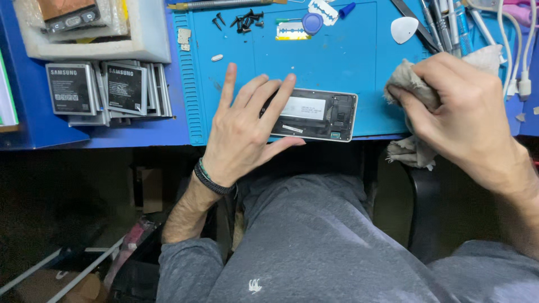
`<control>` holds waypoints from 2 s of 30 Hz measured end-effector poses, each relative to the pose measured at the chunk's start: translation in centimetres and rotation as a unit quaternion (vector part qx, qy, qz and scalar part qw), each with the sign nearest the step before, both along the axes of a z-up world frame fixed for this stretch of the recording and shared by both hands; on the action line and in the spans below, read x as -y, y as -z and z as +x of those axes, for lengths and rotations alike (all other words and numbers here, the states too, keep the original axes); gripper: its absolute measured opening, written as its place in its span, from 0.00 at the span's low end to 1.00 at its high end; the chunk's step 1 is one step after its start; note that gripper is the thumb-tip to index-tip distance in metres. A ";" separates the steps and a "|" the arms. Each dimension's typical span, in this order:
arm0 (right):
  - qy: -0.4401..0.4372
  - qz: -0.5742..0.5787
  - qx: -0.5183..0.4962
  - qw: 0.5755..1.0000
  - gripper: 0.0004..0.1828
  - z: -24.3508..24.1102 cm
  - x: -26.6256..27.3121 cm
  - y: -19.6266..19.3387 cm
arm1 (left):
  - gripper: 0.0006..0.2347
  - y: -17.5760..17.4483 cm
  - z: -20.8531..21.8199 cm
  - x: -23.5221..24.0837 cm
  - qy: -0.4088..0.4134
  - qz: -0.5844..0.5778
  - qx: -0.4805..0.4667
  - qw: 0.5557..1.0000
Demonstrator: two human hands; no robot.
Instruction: The person wipes the back of a disassembled smartphone with a cloth, then picks up a tube of adhesive and applies it along the edges of the phone's back casing.
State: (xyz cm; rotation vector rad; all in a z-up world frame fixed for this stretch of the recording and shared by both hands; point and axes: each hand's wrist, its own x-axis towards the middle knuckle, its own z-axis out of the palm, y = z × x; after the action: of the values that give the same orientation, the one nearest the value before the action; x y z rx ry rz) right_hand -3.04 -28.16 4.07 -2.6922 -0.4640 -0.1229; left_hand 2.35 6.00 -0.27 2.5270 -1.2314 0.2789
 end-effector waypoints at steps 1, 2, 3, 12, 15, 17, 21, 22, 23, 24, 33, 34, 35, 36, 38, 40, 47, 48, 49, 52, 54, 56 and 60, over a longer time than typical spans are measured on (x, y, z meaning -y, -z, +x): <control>0.000 0.001 -0.001 1.000 0.11 -0.1 0.1 -0.2 | 0.44 0.2 -0.3 0.0 0.000 0.001 -0.001 1.000; 0.001 -0.004 0.003 1.000 0.11 -0.1 0.2 -0.4 | 0.42 0.3 -0.5 -0.1 -0.029 0.008 0.028 0.999; 0.001 -0.010 0.007 1.000 0.10 -0.2 0.3 -0.6 | 0.42 0.5 -0.8 -0.1 -0.058 0.015 0.057 0.997; -0.008 -0.014 -0.010 1.000 0.12 0.3 -0.3 0.6 | 0.45 0.8 -4.8 -0.3 -0.134 0.023 -0.003 0.991; -0.012 -0.016 -0.019 1.000 0.12 1.0 -0.8 0.9 | 0.22 1.3 -4.7 -1.4 -0.067 -0.078 0.018 0.995; -0.019 0.006 -0.030 0.999 0.10 1.8 -1.1 1.2 | 0.15 1.4 -4.2 -1.2 0.002 -0.103 0.055 0.993; -0.031 0.057 -0.079 0.995 0.07 3.3 -2.0 1.3 | 0.09 1.1 -2.5 0.1 0.131 -0.127 0.221 0.958; -0.031 0.057 -0.079 0.995 0.07 3.5 -1.9 1.5 | 0.09 1.3 -2.2 0.4 0.130 -0.127 0.221 0.958; -0.049 0.045 -0.063 0.996 0.08 3.8 -1.9 1.7 | 0.07 1.4 -1.8 0.7 0.125 -0.123 0.237 0.955; -0.066 0.033 -0.048 0.996 0.10 4.1 -1.8 1.9 | 0.07 1.6 -1.5 1.0 0.120 -0.119 0.254 0.952; -0.075 0.015 -0.053 0.996 0.08 4.8 -3.8 1.8 | 0.09 1.4 -1.4 2.4 0.207 -0.182 0.135 0.952; -0.075 0.015 -0.054 0.996 0.08 4.9 -4.1 1.7 | 0.09 1.3 -1.4 2.5 0.207 -0.182 0.134 0.952; -0.082 0.004 -0.052 0.995 0.06 5.0 -4.4 1.6 | 0.07 1.1 -1.3 2.6 0.202 -0.182 0.131 0.953; -0.089 -0.008 -0.049 0.995 0.05 5.2 -4.6 1.4 | 0.06 1.0 -1.2 2.6 0.198 -0.182 0.129 0.955; -0.085 -0.043 -0.039 0.995 0.06 5.4 -4.9 1.9 | 0.08 1.2 -1.2 2.4 0.203 -0.176 0.122 0.956; -0.083 -0.078 -0.030 0.993 0.07 5.5 -5.1 2.2 | 0.09 1.2 -1.2 2.2 0.206 -0.169 0.115 0.957; -0.067 -0.150 -0.073 0.984 0.12 6.3 -5.2 2.5 | 0.08 1.6 -1.0 1.8 0.225 -0.185 0.077 0.953; -0.072 -0.150 -0.076 0.983 0.12 6.7 -5.4 2.7 | 0.09 1.8 -1.1 1.8 0.224 -0.185 0.069 0.955; -0.071 -0.150 -0.075 0.983 0.12 7.1 -5.9 2.8 | 0.09 1.8 -1.0 1.8 0.224 -0.184 0.070 0.954; -0.085 -0.147 -0.048 0.984 0.07 7.6 -7.2 3.3 | 0.07 1.7 -1.1 1.8 0.215 -0.182 0.080 0.956; -0.086 -0.181 -0.017 0.980 0.10 7.2 -7.3 3.5 | 0.06 1.6 -1.2 1.9 0.202 -0.189 0.071 0.958; -0.088 -0.188 -0.038 0.977 0.10 6.9 -6.2 2.8 | 0.06 1.7 -1.2 2.0 0.200 -0.196 0.070 0.957; -0.073 -0.154 -0.014 0.985 0.08 7.4 -7.5 3.7 | 0.05 1.9 -1.1 2.0 0.204 -0.196 0.075 0.956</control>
State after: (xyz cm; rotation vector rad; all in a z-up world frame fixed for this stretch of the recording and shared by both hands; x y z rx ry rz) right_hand 4.39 -20.66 0.39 -2.9415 -0.7225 0.0307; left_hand 1.29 3.97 -2.20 1.8958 -1.5425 0.5600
